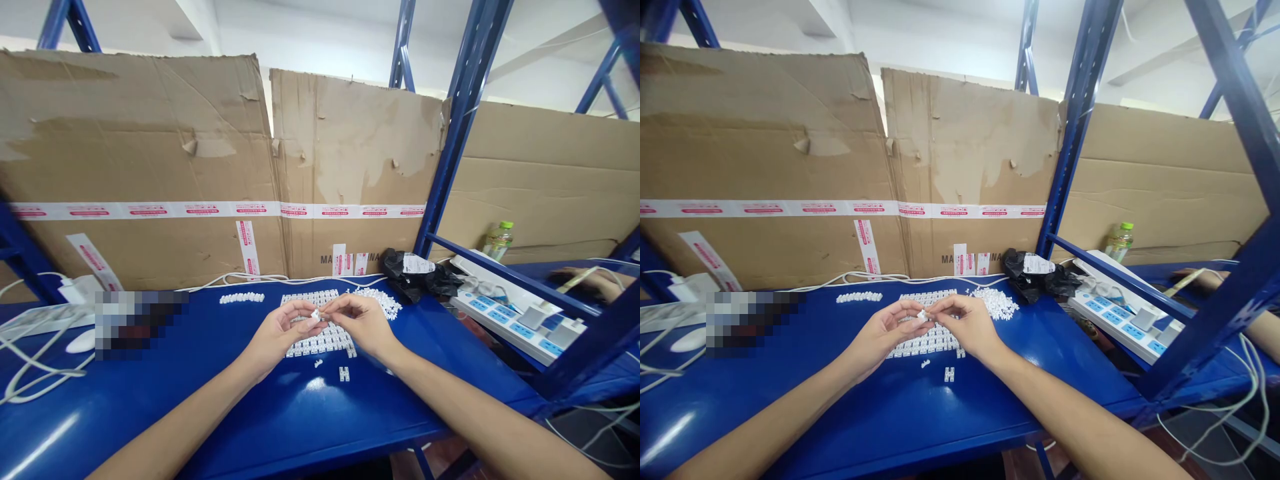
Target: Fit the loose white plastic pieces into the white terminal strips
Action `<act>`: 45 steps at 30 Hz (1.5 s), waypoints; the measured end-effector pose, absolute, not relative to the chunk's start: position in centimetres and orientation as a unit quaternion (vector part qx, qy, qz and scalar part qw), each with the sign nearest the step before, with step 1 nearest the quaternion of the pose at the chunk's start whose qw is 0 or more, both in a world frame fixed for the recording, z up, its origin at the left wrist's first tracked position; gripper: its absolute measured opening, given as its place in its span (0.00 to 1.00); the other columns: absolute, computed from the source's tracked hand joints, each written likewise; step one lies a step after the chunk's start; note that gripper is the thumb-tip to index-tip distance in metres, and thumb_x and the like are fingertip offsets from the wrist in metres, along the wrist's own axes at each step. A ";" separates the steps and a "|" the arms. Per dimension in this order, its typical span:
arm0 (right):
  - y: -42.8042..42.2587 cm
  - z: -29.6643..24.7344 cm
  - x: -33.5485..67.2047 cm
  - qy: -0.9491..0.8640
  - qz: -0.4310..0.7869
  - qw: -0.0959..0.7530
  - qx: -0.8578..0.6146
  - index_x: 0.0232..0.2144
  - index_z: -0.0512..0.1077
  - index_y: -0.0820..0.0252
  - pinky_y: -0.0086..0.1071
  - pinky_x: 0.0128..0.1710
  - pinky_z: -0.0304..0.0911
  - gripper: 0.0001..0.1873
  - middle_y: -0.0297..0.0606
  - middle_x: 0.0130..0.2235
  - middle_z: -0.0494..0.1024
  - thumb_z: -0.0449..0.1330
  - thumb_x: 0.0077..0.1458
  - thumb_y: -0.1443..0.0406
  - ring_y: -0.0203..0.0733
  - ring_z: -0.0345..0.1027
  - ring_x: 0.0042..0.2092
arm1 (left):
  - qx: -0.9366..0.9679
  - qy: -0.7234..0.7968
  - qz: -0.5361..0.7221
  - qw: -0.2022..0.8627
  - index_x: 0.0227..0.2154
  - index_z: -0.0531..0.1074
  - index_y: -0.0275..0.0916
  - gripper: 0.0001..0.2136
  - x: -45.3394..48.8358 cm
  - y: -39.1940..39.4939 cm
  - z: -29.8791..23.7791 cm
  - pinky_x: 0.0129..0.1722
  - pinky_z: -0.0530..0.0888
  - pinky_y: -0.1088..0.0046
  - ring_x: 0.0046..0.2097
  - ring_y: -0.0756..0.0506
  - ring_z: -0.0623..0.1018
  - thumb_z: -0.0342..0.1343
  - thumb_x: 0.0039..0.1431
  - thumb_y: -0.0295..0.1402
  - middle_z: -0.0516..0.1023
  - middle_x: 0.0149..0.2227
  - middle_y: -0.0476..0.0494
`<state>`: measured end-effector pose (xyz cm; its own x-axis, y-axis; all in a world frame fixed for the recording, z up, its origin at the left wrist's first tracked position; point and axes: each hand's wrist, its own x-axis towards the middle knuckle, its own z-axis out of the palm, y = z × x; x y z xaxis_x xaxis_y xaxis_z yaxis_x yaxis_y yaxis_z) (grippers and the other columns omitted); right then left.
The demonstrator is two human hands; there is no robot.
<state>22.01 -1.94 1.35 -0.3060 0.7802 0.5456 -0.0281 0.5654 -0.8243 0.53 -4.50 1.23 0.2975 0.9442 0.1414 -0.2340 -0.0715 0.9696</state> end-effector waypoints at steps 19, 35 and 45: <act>-1.5 1.6 22.7 -0.771 0.296 0.478 -0.300 0.41 0.82 0.53 0.40 0.42 0.76 0.08 0.38 0.43 0.86 0.62 0.64 0.64 0.45 0.80 0.44 | 0.569 0.468 0.549 0.395 0.39 0.82 0.38 0.18 -4.5 -0.1 1.2 0.48 0.80 0.62 0.44 0.40 0.85 0.74 0.51 0.45 0.88 0.43 0.37; -0.9 1.0 22.8 -0.789 0.292 0.437 -0.319 0.38 0.82 0.52 0.39 0.41 0.74 0.07 0.36 0.42 0.86 0.63 0.63 0.66 0.44 0.80 0.43 | 0.778 0.523 0.348 -0.005 0.42 0.85 0.45 0.15 -10.9 5.4 -1.4 0.66 0.63 0.40 0.63 0.27 0.71 0.61 0.61 0.47 0.80 0.56 0.36; -0.8 0.8 22.8 -0.798 0.290 0.424 -0.315 0.39 0.82 0.53 0.39 0.42 0.74 0.08 0.36 0.42 0.86 0.62 0.61 0.68 0.44 0.81 0.44 | 0.776 0.565 0.270 -0.073 0.45 0.84 0.46 0.15 -11.2 5.4 -2.3 0.65 0.61 0.36 0.69 0.24 0.62 0.54 0.67 0.43 0.74 0.64 0.36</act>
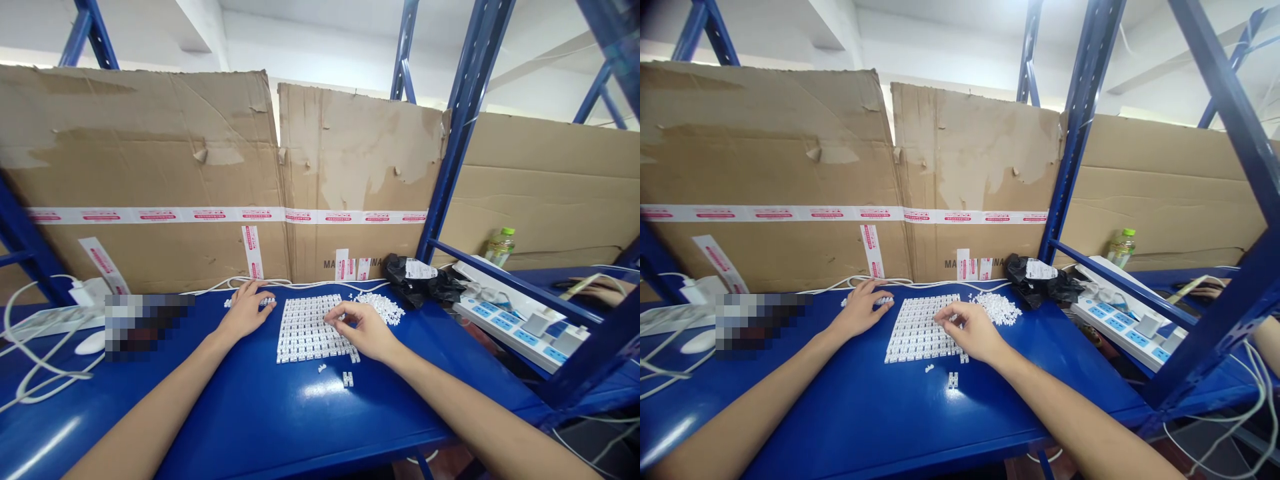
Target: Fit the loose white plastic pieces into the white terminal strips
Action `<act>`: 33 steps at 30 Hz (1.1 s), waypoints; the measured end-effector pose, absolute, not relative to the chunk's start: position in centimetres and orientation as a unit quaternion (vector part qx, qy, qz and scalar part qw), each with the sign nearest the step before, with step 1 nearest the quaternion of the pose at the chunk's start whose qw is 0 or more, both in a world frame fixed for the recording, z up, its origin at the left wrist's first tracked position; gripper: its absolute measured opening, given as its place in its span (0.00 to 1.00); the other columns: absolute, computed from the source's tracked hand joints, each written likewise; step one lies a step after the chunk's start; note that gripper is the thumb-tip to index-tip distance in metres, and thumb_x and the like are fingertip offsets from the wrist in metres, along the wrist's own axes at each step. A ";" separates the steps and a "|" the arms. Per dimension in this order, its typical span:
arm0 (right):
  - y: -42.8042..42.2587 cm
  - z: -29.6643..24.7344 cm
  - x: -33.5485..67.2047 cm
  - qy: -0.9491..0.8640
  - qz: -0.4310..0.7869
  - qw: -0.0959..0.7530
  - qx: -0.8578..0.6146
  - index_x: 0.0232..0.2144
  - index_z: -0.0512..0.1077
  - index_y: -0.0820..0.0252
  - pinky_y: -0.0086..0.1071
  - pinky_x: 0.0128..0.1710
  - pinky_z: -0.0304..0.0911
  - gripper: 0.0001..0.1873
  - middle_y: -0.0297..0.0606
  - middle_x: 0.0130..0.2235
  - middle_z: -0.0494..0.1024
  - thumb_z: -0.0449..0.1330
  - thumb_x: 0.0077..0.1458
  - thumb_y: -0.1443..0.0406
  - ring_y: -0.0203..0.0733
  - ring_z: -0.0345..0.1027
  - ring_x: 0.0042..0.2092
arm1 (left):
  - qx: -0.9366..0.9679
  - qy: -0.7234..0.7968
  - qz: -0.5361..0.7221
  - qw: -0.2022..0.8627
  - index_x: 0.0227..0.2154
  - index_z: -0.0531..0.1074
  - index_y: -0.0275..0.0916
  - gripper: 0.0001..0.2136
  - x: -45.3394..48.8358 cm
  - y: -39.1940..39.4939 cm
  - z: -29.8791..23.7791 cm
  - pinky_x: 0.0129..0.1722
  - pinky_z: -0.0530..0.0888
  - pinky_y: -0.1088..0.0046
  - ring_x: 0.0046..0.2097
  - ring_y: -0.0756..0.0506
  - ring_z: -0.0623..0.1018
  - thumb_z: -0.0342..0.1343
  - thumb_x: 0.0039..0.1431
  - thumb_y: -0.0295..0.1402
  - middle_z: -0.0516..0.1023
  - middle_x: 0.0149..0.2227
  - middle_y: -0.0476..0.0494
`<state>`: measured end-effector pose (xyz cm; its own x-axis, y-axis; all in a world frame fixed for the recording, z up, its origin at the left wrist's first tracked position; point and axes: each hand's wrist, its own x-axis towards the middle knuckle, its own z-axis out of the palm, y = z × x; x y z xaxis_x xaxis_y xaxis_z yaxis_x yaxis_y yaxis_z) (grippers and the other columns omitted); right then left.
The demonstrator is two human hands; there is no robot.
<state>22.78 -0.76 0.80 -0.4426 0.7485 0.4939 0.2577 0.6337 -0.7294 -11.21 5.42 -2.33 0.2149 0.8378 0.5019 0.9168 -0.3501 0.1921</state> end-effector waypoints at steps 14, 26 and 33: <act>0.2 1.4 24.7 -0.861 0.116 0.381 -0.317 0.41 0.80 0.56 0.38 0.45 0.70 0.09 0.38 0.41 0.85 0.59 0.66 0.69 0.43 0.77 0.44 | -0.753 -0.597 -0.256 0.103 0.53 0.80 0.37 0.18 -11.8 4.8 -1.5 0.63 0.65 0.38 0.66 0.25 0.66 0.55 0.68 0.41 0.74 0.62 0.30; 0.6 2.8 28.4 -0.883 0.338 0.177 -0.274 0.40 0.86 0.55 0.29 0.30 0.62 0.14 0.33 0.32 0.82 0.72 0.57 0.53 0.37 0.71 0.30 | -0.918 -0.313 -0.230 -0.083 0.53 0.80 0.47 0.11 -1.3 -6.1 2.2 0.51 0.73 0.60 0.52 0.39 0.74 0.59 0.70 0.37 0.77 0.50 0.41; 0.0 1.9 26.8 -0.903 0.345 0.149 -0.208 0.41 0.87 0.49 0.30 0.35 0.63 0.20 0.32 0.31 0.79 0.78 0.48 0.50 0.37 0.70 0.32 | -0.923 -0.323 -0.192 -0.085 0.43 0.84 0.48 0.07 -1.6 -6.1 1.8 0.47 0.72 0.62 0.48 0.40 0.76 0.63 0.67 0.32 0.79 0.46 0.43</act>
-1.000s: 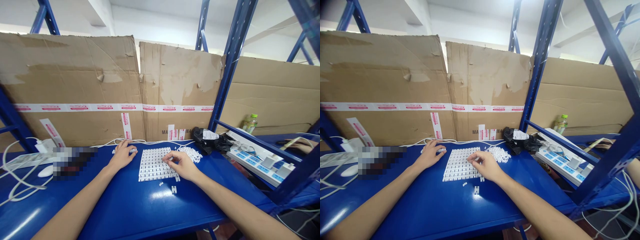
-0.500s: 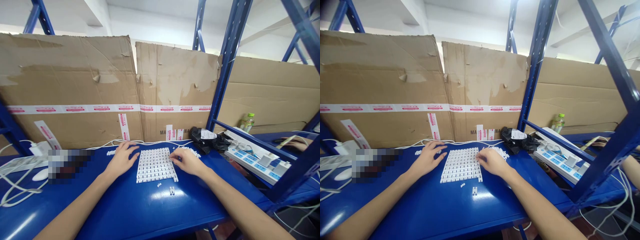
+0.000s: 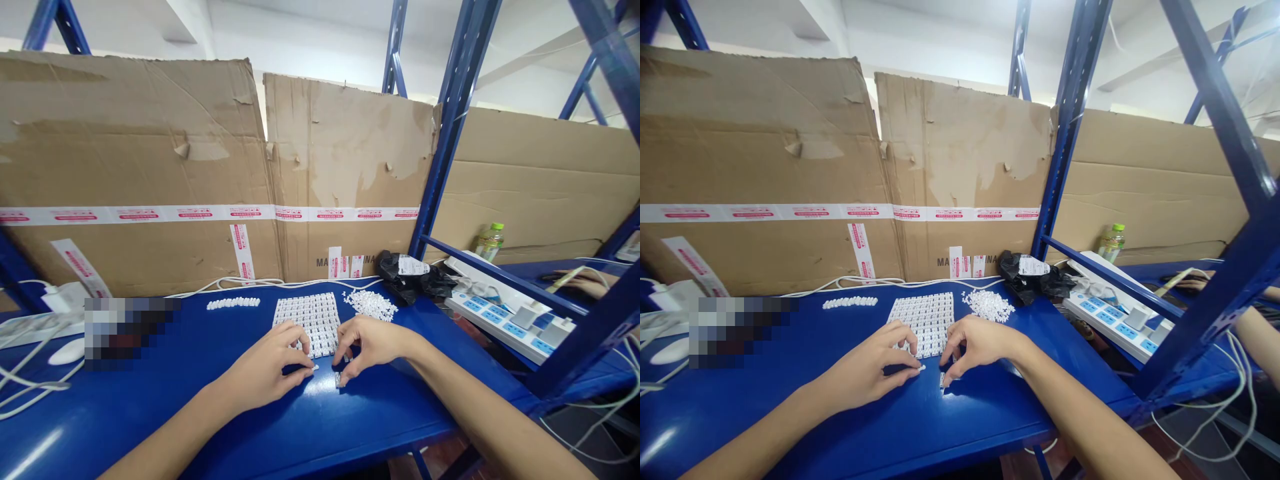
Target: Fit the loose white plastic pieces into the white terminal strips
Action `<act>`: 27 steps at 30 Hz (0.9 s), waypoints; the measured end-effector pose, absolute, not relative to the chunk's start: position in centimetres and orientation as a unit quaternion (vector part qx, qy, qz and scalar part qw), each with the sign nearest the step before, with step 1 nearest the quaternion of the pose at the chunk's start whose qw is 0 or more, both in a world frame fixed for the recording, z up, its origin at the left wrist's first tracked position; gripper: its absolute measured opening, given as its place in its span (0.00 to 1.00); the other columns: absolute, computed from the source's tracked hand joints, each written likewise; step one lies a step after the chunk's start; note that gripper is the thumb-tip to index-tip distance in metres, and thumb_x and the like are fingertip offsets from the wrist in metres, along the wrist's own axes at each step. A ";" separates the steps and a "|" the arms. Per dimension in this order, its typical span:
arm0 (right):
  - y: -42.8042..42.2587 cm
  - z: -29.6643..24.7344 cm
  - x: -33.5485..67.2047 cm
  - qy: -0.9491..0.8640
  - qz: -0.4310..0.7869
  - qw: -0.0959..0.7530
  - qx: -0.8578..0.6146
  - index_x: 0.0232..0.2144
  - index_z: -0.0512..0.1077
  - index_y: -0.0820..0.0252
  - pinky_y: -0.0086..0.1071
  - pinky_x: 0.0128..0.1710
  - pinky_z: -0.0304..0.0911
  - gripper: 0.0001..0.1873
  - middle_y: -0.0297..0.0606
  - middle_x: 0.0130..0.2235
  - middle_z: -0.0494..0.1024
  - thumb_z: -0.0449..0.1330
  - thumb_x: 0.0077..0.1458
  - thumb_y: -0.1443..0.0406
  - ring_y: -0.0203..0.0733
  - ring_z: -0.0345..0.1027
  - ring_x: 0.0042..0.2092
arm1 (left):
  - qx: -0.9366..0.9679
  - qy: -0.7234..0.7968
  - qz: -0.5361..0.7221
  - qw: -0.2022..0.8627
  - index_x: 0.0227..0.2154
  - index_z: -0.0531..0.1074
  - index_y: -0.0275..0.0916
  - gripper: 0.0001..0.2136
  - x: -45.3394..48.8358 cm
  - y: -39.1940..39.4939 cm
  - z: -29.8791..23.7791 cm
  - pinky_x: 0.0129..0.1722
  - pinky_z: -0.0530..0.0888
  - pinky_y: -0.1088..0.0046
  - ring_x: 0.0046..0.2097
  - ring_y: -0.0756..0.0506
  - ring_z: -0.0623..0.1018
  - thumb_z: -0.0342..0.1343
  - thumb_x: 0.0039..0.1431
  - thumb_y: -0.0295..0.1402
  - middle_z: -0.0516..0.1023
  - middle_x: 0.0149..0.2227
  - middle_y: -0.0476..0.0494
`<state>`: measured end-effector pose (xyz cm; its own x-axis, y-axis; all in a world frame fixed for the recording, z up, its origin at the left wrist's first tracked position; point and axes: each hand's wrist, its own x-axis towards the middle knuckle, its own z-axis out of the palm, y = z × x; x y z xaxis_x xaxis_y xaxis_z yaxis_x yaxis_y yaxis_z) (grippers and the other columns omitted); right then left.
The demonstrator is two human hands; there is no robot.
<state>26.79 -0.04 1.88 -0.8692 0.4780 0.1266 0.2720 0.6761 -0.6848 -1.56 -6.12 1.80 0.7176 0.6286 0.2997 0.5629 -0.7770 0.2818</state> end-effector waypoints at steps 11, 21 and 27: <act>-0.4 1.7 26.5 -0.899 0.375 0.138 -0.182 0.41 0.87 0.49 0.29 0.37 0.64 0.14 0.31 0.33 0.75 0.78 0.50 0.58 0.35 0.68 0.35 | 0.923 0.299 0.205 0.127 0.38 0.82 0.44 0.05 -0.6 -6.3 0.9 0.48 0.72 0.63 0.48 0.41 0.76 0.62 0.69 0.30 0.80 0.46 0.44; -1.0 2.8 26.3 -0.888 0.388 0.167 -0.181 0.38 0.86 0.54 0.30 0.40 0.67 0.08 0.34 0.37 0.83 0.74 0.55 0.62 0.38 0.74 0.38 | 0.817 0.355 0.343 0.298 0.40 0.80 0.43 0.10 -0.4 -5.9 1.9 0.47 0.74 0.65 0.44 0.43 0.79 0.57 0.72 0.40 0.83 0.41 0.45; -0.4 1.5 24.9 -0.774 0.471 0.317 -0.280 0.38 0.82 0.58 0.31 0.33 0.70 0.12 0.35 0.33 0.85 0.73 0.57 0.56 0.38 0.76 0.32 | 0.672 0.445 0.424 0.412 0.42 0.80 0.42 0.15 -0.4 -5.0 1.7 0.43 0.74 0.67 0.42 0.43 0.78 0.60 0.66 0.49 0.81 0.39 0.45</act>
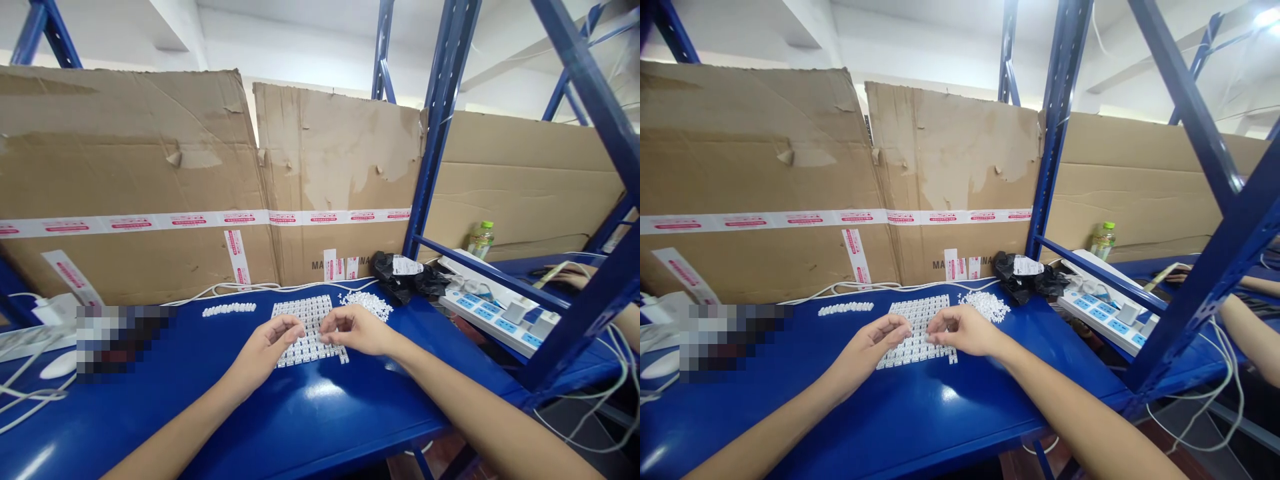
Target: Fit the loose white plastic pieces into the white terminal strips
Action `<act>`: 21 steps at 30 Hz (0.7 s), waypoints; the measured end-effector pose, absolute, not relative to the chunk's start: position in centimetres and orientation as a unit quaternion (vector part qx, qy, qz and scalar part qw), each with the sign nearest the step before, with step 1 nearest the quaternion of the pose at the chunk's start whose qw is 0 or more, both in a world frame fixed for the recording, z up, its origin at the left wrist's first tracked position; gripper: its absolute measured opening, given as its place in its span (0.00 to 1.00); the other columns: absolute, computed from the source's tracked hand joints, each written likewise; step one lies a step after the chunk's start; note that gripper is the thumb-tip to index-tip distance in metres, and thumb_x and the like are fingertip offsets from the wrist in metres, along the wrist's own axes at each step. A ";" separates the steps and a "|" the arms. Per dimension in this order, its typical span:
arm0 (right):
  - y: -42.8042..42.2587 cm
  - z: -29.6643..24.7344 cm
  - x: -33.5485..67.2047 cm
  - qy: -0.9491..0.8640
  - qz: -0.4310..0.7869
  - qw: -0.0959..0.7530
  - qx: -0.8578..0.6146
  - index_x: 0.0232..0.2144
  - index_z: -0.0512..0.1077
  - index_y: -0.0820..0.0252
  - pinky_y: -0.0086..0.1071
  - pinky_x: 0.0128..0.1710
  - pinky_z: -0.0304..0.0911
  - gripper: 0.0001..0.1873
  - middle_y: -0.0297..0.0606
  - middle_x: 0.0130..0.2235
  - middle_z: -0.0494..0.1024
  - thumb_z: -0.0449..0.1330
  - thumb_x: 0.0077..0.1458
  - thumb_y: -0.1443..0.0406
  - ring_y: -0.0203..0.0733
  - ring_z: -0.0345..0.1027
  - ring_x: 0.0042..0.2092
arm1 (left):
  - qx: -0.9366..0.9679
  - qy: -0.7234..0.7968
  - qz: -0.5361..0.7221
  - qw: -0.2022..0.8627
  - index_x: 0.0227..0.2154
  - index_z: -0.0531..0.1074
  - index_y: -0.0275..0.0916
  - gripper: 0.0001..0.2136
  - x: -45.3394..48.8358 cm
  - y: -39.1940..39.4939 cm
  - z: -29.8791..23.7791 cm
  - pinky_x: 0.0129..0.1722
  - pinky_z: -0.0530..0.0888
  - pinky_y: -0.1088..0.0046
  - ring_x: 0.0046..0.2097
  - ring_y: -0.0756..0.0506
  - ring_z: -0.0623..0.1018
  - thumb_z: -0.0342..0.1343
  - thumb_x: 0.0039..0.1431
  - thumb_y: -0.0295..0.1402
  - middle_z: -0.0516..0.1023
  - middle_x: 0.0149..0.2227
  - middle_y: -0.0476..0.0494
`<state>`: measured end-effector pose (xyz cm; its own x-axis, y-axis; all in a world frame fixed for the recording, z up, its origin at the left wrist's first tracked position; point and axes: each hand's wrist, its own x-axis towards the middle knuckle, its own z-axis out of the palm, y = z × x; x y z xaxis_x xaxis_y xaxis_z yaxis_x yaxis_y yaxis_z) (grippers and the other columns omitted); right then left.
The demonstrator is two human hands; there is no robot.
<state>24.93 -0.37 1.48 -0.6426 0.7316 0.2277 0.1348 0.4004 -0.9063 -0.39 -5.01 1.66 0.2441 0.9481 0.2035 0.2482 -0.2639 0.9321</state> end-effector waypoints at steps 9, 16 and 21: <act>-1.1 0.7 22.2 -0.668 0.548 0.419 -0.280 0.39 0.78 0.59 0.41 0.42 0.79 0.19 0.40 0.36 0.85 0.72 0.57 0.51 0.46 0.84 0.38 | 0.665 0.440 0.424 0.429 0.44 0.83 0.42 0.17 -0.4 -5.0 1.7 0.42 0.74 0.67 0.38 0.44 0.75 0.59 0.67 0.49 0.80 0.35 0.46; -1.2 0.6 21.8 -0.635 0.591 0.411 -0.281 0.41 0.80 0.60 0.44 0.48 0.78 0.21 0.39 0.34 0.86 0.76 0.51 0.53 0.46 0.83 0.40 | 0.682 0.429 0.420 0.418 0.44 0.85 0.44 0.15 -0.5 -4.7 1.7 0.43 0.75 0.66 0.40 0.43 0.76 0.60 0.67 0.48 0.82 0.43 0.43; -1.2 0.8 21.7 -0.635 0.598 0.398 -0.285 0.40 0.81 0.61 0.44 0.45 0.78 0.21 0.39 0.32 0.85 0.77 0.50 0.53 0.46 0.83 0.38 | 0.680 0.412 0.412 0.446 0.44 0.85 0.45 0.15 -0.2 -4.8 1.8 0.44 0.77 0.64 0.40 0.43 0.79 0.60 0.67 0.48 0.84 0.44 0.42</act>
